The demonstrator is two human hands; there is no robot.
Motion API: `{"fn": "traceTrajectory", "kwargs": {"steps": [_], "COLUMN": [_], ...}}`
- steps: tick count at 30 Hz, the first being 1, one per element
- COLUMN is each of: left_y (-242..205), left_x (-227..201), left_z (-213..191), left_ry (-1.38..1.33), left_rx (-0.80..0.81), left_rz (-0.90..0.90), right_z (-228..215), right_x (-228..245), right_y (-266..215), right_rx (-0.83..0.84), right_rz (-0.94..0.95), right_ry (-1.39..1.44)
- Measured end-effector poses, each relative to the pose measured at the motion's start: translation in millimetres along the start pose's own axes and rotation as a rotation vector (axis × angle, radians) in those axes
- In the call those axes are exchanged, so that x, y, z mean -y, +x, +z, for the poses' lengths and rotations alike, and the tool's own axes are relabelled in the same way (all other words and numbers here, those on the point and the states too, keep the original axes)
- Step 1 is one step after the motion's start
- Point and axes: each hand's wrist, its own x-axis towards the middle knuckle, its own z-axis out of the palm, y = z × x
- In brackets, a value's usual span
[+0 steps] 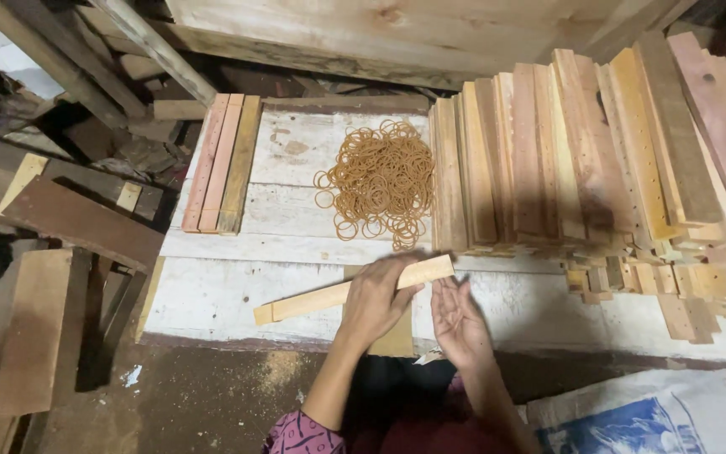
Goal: Wrapping rubber bands around individual wooden slats in a workshop environment
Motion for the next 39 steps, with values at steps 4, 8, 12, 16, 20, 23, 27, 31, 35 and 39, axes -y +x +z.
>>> {"fn": "traceTrajectory", "kwargs": {"steps": [4, 8, 12, 16, 20, 23, 27, 31, 35, 39], "left_y": [-6, -13, -17, -15, -10, -18, -17, -16, -17, -20], "left_x": [2, 4, 5, 9, 5, -3, 9, 24, 19, 20], "left_z": [4, 10, 11, 9, 13, 17, 44, 48, 42, 38], "left_ry": [0.006, 0.049, 0.064, 0.088, 0.231, 0.018, -0.681, -0.741, -0.681, -0.589], "left_rx": [0.035, 0.097, 0.217, 0.242, -0.193, -0.359, -0.288, -0.284, -0.237, -0.148], "left_rz": [0.027, 0.031, -0.015, 0.008, 0.198, -0.101, -0.554, -0.591, -0.566, -0.539], "right_z": [-15, 18, -4, 16, 23, 38, 46, 32, 18, 17], "right_x": [28, 39, 46, 45, 21, -6, -36, -39, -42, -38], "right_y": [20, 19, 44, 6, -5, -18, -21, -13, -15, -19], "right_rx": [0.096, 0.090, 0.178, 0.202, 0.054, 0.046, 0.131, 0.109, 0.171, 0.059], "right_rz": [-0.054, -0.185, -0.068, -0.048, -0.136, -0.183, -0.319, -0.494, -0.700, -0.667], "right_ry": [-0.396, -0.985, -1.117, -1.058, -0.711, -0.546, -0.553, -0.814, -0.843, -0.960]}}
